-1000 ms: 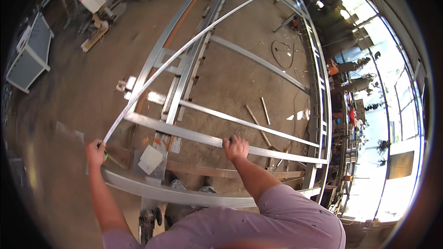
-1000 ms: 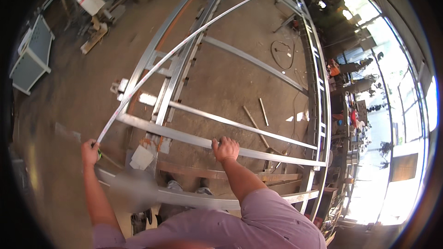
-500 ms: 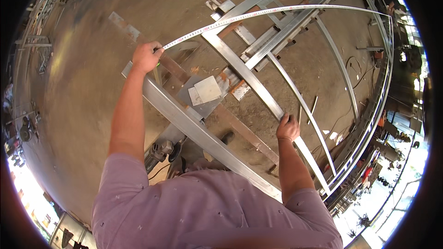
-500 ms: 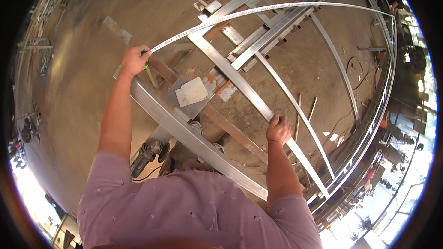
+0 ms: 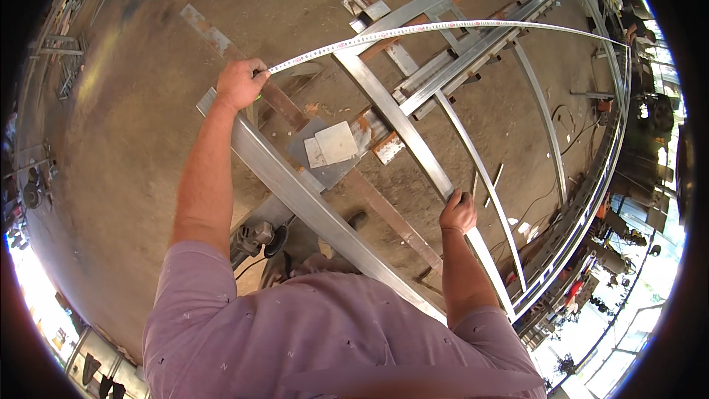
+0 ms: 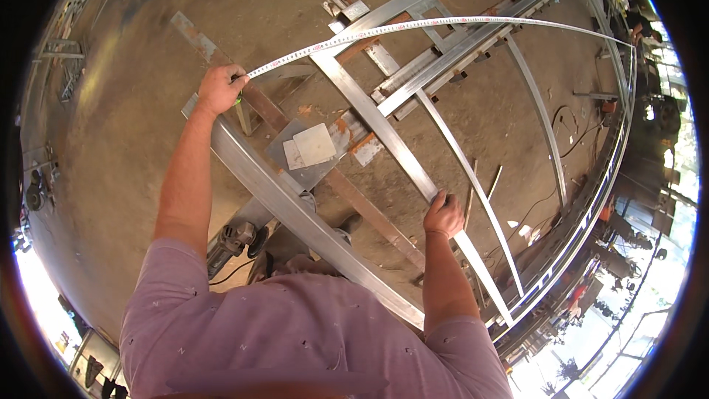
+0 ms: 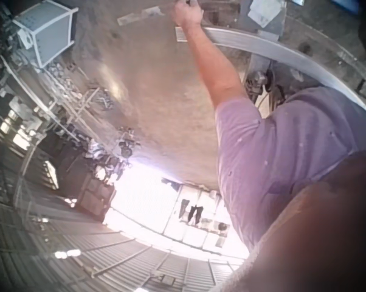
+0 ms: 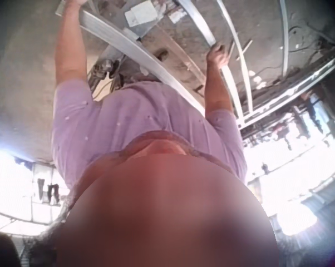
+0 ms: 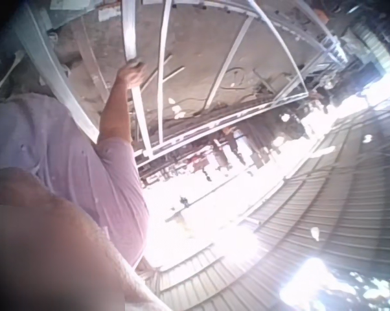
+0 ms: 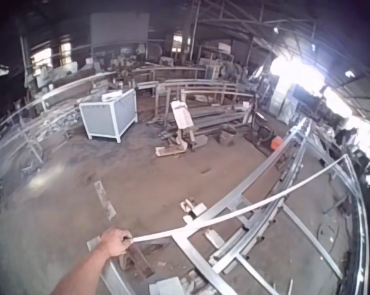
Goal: The person uses a tape measure to measure various sections of a large metal frame structure on the workshop floor. They repeatedly extend and retract the tape, aligning it along different beams and cross members to record dimensions.
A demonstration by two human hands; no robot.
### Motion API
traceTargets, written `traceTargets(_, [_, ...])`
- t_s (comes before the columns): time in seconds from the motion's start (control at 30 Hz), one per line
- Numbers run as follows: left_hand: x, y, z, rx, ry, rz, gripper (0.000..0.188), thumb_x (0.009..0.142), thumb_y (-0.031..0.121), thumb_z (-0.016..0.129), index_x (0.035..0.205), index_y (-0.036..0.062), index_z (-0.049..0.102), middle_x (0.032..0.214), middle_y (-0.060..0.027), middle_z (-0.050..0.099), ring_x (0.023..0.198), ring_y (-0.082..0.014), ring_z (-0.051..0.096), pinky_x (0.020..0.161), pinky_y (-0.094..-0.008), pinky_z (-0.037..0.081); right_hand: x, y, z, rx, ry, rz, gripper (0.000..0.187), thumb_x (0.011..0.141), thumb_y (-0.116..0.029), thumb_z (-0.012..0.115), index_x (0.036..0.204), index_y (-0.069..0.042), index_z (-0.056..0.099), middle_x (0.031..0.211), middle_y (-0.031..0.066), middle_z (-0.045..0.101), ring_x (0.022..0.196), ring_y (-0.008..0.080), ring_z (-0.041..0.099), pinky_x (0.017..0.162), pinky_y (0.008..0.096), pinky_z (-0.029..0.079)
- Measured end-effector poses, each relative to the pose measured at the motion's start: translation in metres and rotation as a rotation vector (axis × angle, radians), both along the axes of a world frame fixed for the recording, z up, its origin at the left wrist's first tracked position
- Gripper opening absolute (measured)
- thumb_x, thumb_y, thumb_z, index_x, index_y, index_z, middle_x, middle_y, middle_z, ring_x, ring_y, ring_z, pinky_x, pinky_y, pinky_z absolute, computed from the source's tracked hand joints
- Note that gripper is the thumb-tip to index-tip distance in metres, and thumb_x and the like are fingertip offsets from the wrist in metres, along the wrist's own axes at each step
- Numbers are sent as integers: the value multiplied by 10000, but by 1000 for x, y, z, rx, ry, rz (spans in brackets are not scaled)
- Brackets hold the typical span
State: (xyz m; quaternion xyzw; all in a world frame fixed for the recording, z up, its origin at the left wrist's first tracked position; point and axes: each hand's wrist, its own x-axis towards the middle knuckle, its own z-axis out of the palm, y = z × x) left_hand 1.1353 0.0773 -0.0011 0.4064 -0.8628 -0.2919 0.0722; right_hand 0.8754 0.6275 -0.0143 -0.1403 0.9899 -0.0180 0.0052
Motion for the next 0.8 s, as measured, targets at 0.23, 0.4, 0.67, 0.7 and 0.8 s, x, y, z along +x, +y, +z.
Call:
traceTargets(0.23, [-3, 1, 3, 83, -34, 57, 172, 892, 305, 762, 953, 151, 809, 815, -96, 759, 790, -317, 733, 738, -440, 567, 1, -1, -1, 16, -5, -25, 419, 1023, -472, 555, 901, -100, 706, 944, 159, 742, 922, 421, 692, 822, 545, 518])
traceTargets(0.4, [-2, 1, 1, 57, -10, 45, 166, 892, 306, 763, 949, 158, 811, 809, -93, 757, 783, -318, 728, 739, -437, 567, 1, 0, 0, 13, -10, -22, 418, 1023, -472, 554, 906, -99, 705, 953, 158, 743, 927, 426, 690, 828, 545, 517])
traceTargets(0.67, [-2, 3, 3, 8, 4, 29, 167, 889, 301, 767, 942, 149, 807, 814, -109, 753, 780, -335, 726, 734, -442, 567, 1, 0, -2, 16, 3, -20, 433, 1028, -476, 549, 906, -92, 708, 932, 172, 747, 917, 430, 695, 825, 546, 522])
traceTargets(0.7, [-2, 3, 5, 11, 0, 29, 167, 889, 301, 767, 941, 147, 807, 813, -112, 753, 780, -338, 726, 733, -444, 567, 1, 0, -1, 13, 7, -15, 434, 1028, -476, 548, 905, -92, 709, 928, 173, 747, 914, 429, 695, 824, 546, 522])
traceTargets(0.8, [-2, 2, 4, 1, 8, 17, 167, 889, 298, 766, 937, 143, 806, 811, -117, 751, 780, -343, 725, 732, -447, 567, 1, 0, 0, 11, 9, -17, 437, 1028, -475, 547, 905, -88, 708, 937, 173, 748, 916, 429, 695, 827, 545, 523])
